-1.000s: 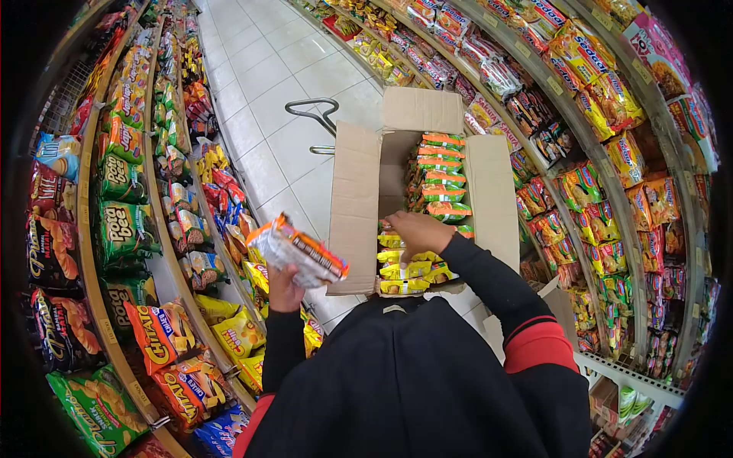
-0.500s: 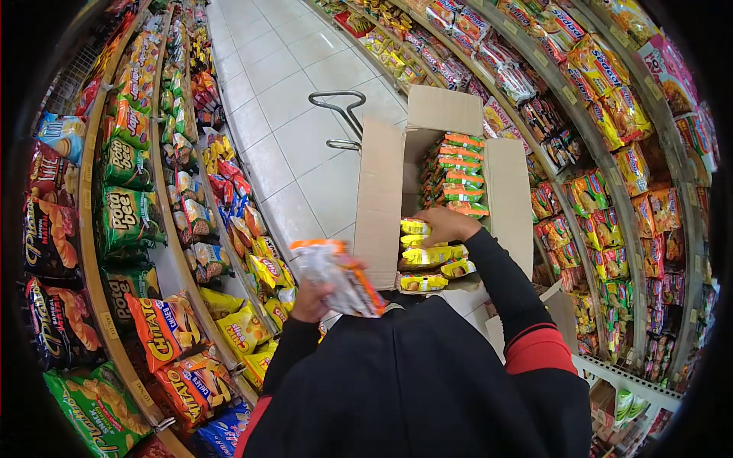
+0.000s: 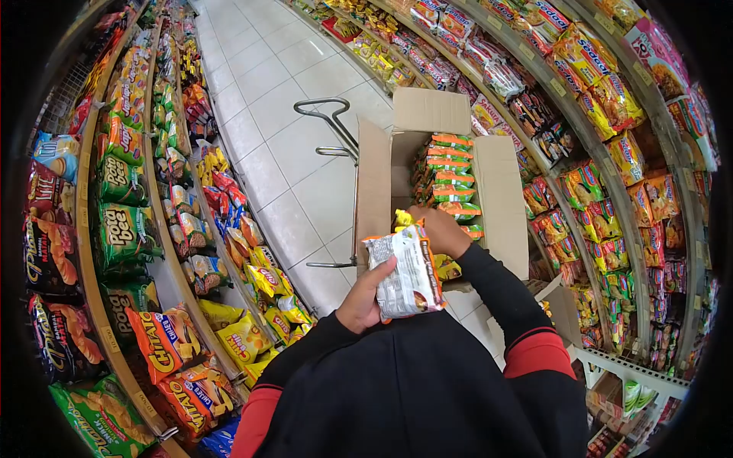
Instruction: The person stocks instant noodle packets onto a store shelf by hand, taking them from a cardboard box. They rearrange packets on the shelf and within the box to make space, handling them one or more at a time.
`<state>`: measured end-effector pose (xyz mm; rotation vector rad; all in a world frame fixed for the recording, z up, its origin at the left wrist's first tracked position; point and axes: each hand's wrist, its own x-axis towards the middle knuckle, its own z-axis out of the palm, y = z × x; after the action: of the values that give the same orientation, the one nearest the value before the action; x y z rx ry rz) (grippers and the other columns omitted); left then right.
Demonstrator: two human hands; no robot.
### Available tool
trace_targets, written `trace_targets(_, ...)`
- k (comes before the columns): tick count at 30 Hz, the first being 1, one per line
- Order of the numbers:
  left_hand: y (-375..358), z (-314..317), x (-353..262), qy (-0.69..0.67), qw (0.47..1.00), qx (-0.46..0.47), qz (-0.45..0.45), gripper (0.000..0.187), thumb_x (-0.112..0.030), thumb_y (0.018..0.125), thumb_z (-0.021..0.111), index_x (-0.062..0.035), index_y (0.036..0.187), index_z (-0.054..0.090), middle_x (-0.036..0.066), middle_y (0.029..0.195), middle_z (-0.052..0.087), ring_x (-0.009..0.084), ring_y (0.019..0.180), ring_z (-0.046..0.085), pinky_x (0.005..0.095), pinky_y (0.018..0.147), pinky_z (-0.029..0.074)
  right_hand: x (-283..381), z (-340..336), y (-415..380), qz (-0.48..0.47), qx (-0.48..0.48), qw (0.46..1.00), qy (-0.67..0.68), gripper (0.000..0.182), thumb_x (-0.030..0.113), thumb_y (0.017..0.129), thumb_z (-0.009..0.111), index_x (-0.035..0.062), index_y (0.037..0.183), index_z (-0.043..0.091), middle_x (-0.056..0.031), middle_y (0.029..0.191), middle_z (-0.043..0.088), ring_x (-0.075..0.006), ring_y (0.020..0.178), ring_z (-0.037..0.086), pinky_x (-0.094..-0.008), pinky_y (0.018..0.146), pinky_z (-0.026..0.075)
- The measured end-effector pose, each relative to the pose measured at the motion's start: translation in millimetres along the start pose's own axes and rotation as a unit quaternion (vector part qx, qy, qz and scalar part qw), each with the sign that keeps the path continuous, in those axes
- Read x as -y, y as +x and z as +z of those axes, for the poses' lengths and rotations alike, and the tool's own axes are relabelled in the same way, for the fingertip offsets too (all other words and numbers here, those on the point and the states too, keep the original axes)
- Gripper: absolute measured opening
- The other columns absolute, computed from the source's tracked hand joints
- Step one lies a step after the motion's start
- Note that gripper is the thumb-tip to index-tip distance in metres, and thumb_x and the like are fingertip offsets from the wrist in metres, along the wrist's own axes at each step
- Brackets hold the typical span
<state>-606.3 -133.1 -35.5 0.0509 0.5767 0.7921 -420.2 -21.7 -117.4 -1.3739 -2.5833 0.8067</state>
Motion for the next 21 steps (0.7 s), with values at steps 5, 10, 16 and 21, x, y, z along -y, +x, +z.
trace_targets(5, 10, -25, 16, -0.045, 0.998, -0.017, 0.029, 0.054, -0.034, 0.093, 0.048, -0.0030, 0.134, 0.035, 0.017, 0.126, 0.051, 0.0325, 0.115, 0.053, 0.0465, 0.098, 0.042, 8, -33, 3, 0.043, -0.021, 0.999, 0.001, 0.063, 0.034, 0.054, 0.079, -0.0002, 0.095, 0.048, -0.0201, 0.086, 0.061, -0.0380, 0.081, 0.060, -0.0446, 0.070, 0.048)
trace_targets(10, -5, -30, 18, -0.042, 0.998, -0.034, 0.030, 0.050, -0.031, 0.094, 0.045, -0.0046, 0.135, 0.036, 0.016, 0.129, 0.050, 0.0316, 0.117, 0.051, 0.0493, 0.101, 0.038, 3, -49, 23, -0.013, 0.042, 0.999, -0.001, 0.060, 0.026, 0.055, 0.077, 0.0008, 0.102, 0.049, -0.0196, 0.088, 0.061, -0.0368, 0.086, 0.059, -0.0436, 0.073, 0.047)
trace_targets(16, -13, -40, 23, -0.075, 0.996, -0.031, 0.049, 0.053, -0.036, 0.094, 0.045, -0.0048, 0.135, 0.036, 0.017, 0.131, 0.048, 0.0306, 0.118, 0.050, 0.0500, 0.100, 0.039, -11, -45, 69, 0.016, -0.089, 0.993, -0.079, 0.054, 0.022, 0.054, 0.077, 0.0036, 0.096, 0.049, -0.0145, 0.091, 0.058, -0.0342, 0.087, 0.051, -0.0424, 0.073, 0.044)
trace_targets(21, -13, -41, 22, -0.066, 0.995, -0.052, 0.058, 0.057, -0.039, 0.093, 0.046, -0.0046, 0.137, 0.033, 0.018, 0.136, 0.042, 0.0312, 0.122, 0.045, 0.0507, 0.100, 0.038, -33, -17, 115, 0.047, -0.171, 0.975, -0.136, 0.043, 0.012, 0.055, 0.073, 0.0055, 0.091, 0.050, -0.0107, 0.090, 0.055, -0.0311, 0.089, 0.051, -0.0420, 0.074, 0.044)
